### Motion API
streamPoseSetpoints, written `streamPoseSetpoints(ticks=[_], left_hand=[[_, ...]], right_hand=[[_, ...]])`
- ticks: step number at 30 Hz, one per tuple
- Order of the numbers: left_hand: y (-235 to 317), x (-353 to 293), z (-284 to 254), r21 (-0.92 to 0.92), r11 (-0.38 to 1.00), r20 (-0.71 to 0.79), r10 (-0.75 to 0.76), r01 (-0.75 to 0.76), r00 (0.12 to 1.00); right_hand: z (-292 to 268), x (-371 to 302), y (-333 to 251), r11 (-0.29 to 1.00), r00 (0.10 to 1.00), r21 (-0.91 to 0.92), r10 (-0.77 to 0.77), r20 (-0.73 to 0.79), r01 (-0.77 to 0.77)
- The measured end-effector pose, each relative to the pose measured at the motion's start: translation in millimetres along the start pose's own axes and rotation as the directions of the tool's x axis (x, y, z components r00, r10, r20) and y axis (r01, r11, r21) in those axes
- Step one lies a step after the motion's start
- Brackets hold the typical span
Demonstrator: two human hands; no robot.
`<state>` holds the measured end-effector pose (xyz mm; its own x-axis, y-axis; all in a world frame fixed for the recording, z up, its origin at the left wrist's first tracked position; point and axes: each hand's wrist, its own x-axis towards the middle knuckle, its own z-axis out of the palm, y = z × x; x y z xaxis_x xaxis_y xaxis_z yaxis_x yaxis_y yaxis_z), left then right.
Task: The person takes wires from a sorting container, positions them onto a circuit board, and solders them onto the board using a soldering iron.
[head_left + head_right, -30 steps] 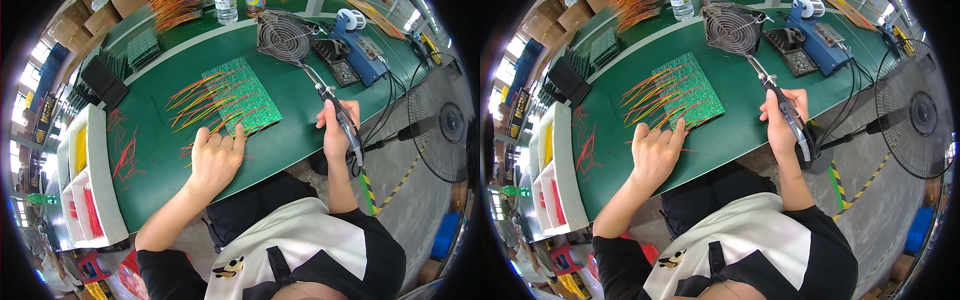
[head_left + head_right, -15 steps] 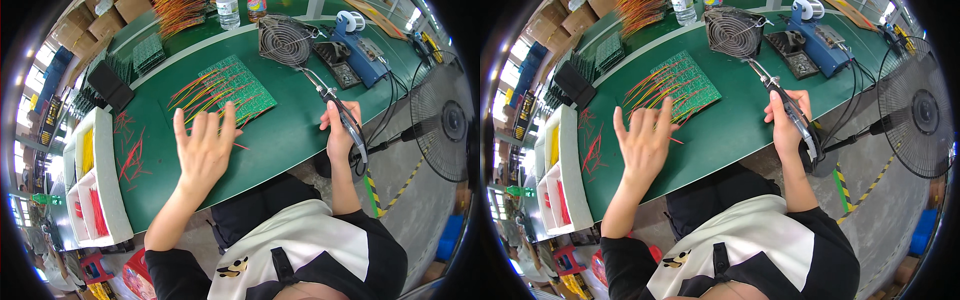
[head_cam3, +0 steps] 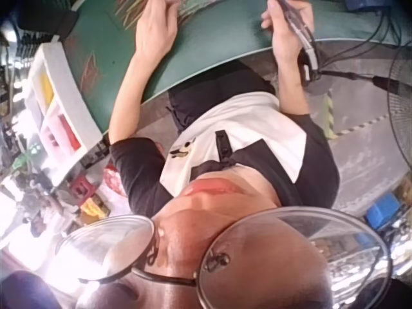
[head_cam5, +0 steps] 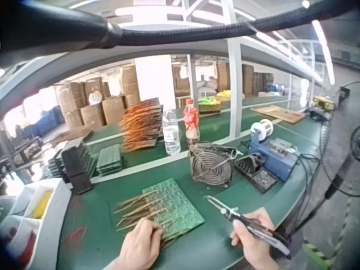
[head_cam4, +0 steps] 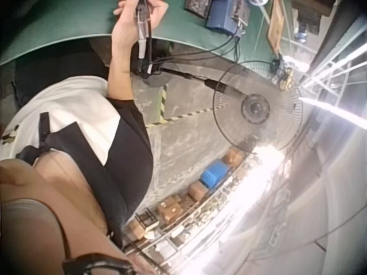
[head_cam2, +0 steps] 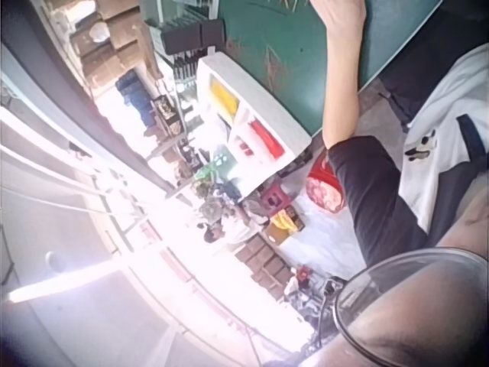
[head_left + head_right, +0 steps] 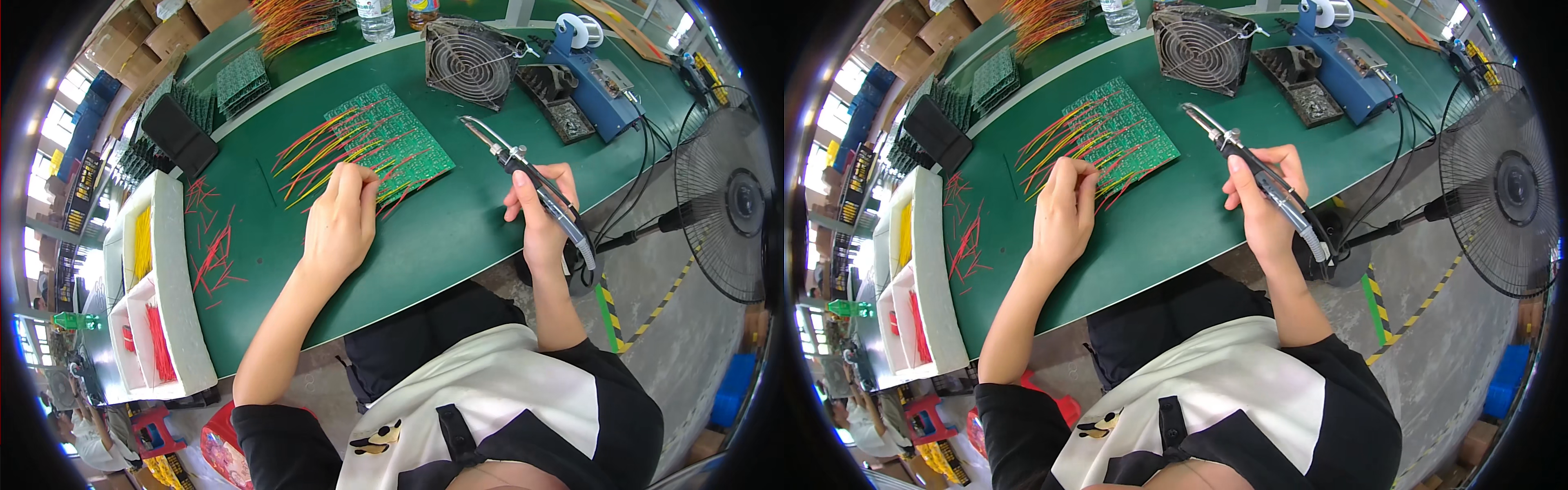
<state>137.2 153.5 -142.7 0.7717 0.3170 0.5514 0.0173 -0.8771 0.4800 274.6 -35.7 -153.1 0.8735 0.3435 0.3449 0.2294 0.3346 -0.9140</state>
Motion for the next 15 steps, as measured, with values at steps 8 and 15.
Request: streamPoseSetpoints(ticks=[8,15], left_hand=[[-3.0,-4.0,11.0,0.001,0.999,-0.003,-0.04,0.04,0.999],[-3.9,-5.9,9.0,-0.023,0.998,-0.004,-0.064,0.064,0.998]], right_hand=[[8.0,-8.5,-0.9,0.993,0.991,0.063,0.095,0.095,-0.101],[8.0,-9.9,-0.9,0.991,0.989,0.074,0.107,0.097,-0.114]])
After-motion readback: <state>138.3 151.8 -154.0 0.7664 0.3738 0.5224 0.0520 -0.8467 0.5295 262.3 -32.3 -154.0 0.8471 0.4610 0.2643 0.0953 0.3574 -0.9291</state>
